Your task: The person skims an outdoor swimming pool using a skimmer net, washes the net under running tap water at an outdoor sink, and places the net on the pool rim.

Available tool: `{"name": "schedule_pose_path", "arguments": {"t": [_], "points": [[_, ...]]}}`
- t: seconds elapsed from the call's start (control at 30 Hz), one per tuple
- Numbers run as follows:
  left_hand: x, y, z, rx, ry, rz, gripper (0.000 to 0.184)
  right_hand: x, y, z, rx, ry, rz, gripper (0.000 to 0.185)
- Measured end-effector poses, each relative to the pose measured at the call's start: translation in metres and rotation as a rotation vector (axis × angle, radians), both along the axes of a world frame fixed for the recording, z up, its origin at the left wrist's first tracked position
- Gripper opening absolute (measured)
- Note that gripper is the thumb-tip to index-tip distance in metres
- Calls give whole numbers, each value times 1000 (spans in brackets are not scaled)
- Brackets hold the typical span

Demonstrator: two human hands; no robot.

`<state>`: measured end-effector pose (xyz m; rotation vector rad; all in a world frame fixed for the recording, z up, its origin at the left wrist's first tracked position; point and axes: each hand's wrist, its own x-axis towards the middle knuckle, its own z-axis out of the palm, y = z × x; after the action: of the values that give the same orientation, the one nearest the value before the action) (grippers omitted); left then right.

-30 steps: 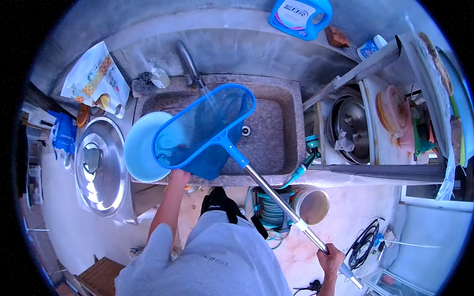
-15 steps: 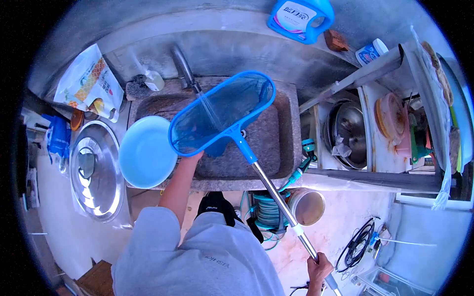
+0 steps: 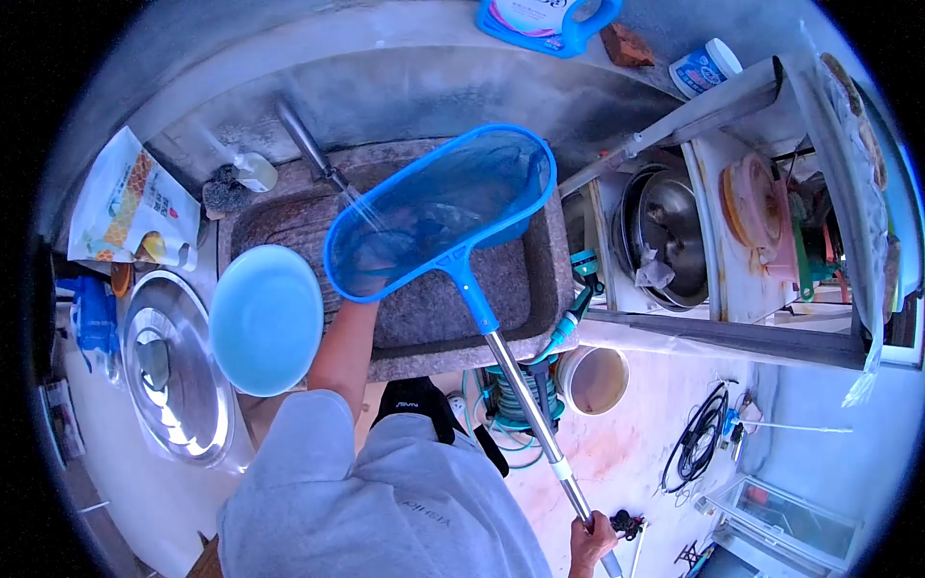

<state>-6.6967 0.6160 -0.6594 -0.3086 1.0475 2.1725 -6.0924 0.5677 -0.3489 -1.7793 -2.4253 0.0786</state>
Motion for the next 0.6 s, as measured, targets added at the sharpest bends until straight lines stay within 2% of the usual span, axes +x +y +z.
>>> {"name": "schedule_pose_path", "arguments": {"t": [0.13,0.2,0.33,0.4,0.43,0.47,0.53,0.6], "points": [[-8,8,-5,-194,219,-113,43,-10,-6,-3,-7,40,-55,14],[-15,7,-8,-371,439,-242,44,-16,-3,-8,1,52,-85,15],[-34,-5,-2,-815,1065,-609,45,-34,4,-3,-5,81,-125,13],[-19,-16,28,-1023,1389,-668,43,-37,6,-4,-15,74,-143,13],[-12,-16,46,-1219,1721,-716,42,-37,6,-4,-16,66,-165,14],[-9,-14,59,-1222,1719,-715,42,-32,7,-8,-23,97,-148,14],[-9,-7,75,-570,932,-487,40,-31,9,-12,-43,128,-162,15],[-11,-4,54,-612,903,-461,39,-30,10,-15,-64,157,-175,15]]}}
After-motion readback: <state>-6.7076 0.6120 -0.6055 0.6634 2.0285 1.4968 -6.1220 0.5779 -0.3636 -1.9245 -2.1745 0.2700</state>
